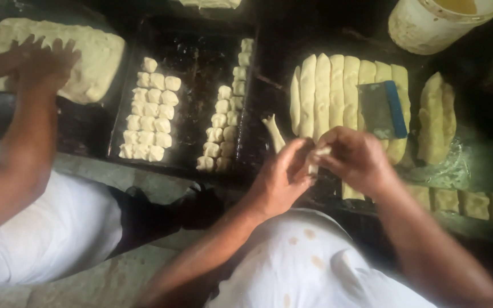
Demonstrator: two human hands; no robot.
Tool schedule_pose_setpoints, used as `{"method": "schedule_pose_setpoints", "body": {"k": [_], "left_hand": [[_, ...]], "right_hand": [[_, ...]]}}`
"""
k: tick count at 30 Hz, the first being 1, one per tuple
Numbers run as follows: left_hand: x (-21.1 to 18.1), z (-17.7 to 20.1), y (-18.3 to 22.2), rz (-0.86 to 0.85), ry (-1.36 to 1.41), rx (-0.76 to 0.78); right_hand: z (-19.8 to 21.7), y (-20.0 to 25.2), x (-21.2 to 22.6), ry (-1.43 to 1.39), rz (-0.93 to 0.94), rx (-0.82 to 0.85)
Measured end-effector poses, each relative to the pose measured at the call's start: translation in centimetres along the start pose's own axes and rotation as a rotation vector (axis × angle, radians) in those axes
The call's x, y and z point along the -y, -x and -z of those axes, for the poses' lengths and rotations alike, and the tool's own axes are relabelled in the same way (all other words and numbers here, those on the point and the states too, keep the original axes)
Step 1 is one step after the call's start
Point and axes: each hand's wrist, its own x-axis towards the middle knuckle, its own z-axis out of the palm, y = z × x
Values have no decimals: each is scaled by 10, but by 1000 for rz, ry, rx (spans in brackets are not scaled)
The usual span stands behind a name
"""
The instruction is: Cutting a long strip of dough into squares using a scraper and folding the corners inward to shape small pastries.
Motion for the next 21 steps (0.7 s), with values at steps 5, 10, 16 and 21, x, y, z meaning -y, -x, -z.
{"method": "schedule_pose_setpoints", "body": {"k": [5,10,16,21], "left_hand": [[23,-5,2,333,317,92],[23,-3,1,505,655,-142],[44,-4,3,523,568,-127],[28,14,2,296,152,-127]], "right_hand": [[-35,10,7,734,680,-472],[-33,7,3,798,917,-400],[-25,1,-2,827,1088,-304],[-30,-4,6,879,912,-236]]}}
